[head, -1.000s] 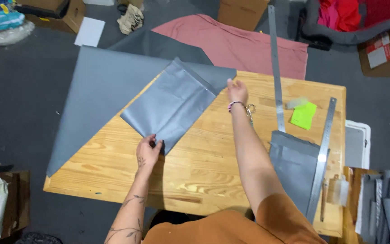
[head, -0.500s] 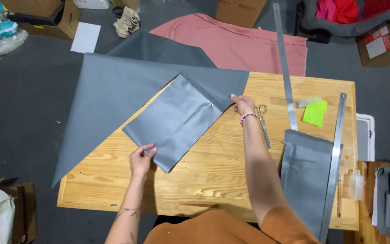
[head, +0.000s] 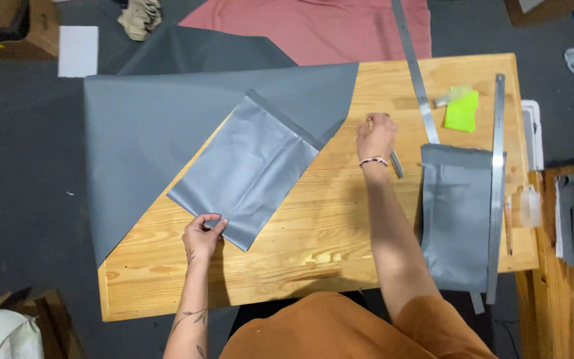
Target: The person measures and marks a piece of gray fabric using a ruler and a pencil. They then use scissors to cut the fabric along the marked lines, creating smaller rectangular pieces.
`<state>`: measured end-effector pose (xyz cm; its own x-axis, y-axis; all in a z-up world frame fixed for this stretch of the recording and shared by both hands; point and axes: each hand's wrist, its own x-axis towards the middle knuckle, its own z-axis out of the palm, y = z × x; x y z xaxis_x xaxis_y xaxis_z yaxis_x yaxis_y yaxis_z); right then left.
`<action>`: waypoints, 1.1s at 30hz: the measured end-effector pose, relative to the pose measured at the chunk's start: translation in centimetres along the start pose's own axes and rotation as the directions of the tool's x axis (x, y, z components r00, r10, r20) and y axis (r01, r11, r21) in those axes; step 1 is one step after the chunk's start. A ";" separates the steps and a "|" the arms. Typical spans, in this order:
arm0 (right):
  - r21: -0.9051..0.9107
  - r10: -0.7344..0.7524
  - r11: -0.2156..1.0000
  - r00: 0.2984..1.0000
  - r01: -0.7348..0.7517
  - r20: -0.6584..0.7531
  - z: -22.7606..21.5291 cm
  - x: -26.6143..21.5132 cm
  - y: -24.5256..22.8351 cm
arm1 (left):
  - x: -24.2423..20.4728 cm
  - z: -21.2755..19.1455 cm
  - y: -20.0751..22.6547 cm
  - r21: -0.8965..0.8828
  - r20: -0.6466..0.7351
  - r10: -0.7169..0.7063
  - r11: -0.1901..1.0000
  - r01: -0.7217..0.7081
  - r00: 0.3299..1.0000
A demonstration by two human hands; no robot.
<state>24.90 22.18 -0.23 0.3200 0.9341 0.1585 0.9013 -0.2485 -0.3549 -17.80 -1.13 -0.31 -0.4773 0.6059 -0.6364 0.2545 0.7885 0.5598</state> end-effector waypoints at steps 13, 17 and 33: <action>0.054 0.219 0.966 0.908 -0.254 0.358 -3.7 1.0 2.2 | -4.9 -2.5 11.5 0.650 0.097 0.480 0.633 -0.421 0.872; 0.125 0.151 0.966 0.890 -0.224 0.431 -1.9 1.3 2.4 | 0.0 0.5 11.2 0.729 0.539 0.443 0.182 -0.660 0.717; 0.724 0.203 0.624 0.956 -0.294 0.213 6.0 -5.7 -2.6 | 4.4 10.6 21.9 0.514 0.573 0.743 0.003 -0.858 0.346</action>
<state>18.97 19.03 -5.73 0.4262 0.8971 -0.1167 0.2567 -0.2436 -0.9353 -5.41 19.90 3.55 0.5058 0.8558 -0.1089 0.8427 -0.4631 0.2745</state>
